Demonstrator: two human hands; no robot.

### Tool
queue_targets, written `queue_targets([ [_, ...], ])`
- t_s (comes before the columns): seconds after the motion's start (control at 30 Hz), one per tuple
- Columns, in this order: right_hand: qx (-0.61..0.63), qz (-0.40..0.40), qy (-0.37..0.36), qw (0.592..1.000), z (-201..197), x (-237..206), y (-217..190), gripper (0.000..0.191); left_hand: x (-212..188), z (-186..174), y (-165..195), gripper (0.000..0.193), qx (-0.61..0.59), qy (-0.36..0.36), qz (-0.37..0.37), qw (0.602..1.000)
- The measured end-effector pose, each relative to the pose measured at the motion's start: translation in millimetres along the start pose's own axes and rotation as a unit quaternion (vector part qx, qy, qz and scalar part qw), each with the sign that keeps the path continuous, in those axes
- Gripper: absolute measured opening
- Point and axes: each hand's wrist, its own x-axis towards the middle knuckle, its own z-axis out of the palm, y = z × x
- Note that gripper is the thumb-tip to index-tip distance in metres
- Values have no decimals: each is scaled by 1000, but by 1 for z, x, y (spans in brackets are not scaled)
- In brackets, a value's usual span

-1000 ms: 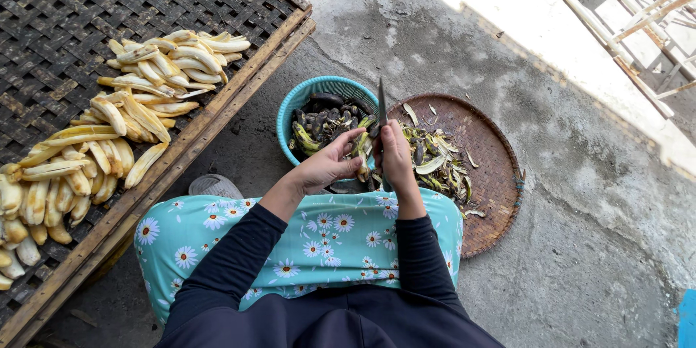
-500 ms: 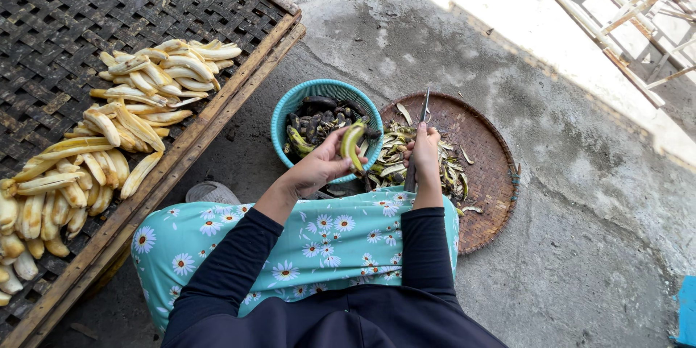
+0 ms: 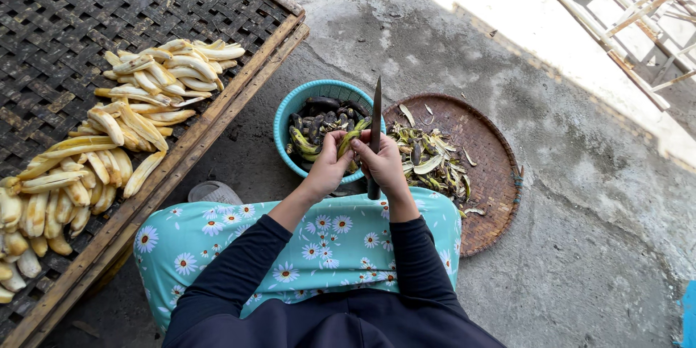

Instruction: The person sits on the ground and peels bananas one at a time using a small knife, cutting the peel and pulling it off by hand. Peeled bananas are placed on a slatted bamboo drying tray, and peels are discarded onto a round winnowing basket.

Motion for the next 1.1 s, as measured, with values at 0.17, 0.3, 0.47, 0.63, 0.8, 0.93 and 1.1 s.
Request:
queue_targets([
  [0.17, -3, 5, 11, 1000, -3, 0, 1, 19, 0, 1, 10, 37, -10, -19, -16, 1000],
  [0.3, 7, -1, 8, 1000, -4, 1, 3, 18, 1, -2, 15, 34, -123, -37, -94, 987],
  [0.47, 23, 29, 12, 999, -4, 1, 0, 16, 5, -6, 22, 35, -174, 45, -134, 975],
  [0.63, 24, 28, 15, 999, 9, -2, -1, 16, 2, -11, 25, 30, 115, 84, 21, 990],
  [0.8, 60, 53, 16, 997, 15, -5, -1, 17, 6, -8, 21, 22, -101, 80, 31, 991],
  [0.93, 118, 50, 63, 990, 7, -2, 6, 19, 18, -16, 22, 20, -232, 185, 36, 954],
  [1.1, 40, 37, 151, 987, -40, -1, 4, 26, 27, -52, 35, 26, -252, 311, 30, 916],
])
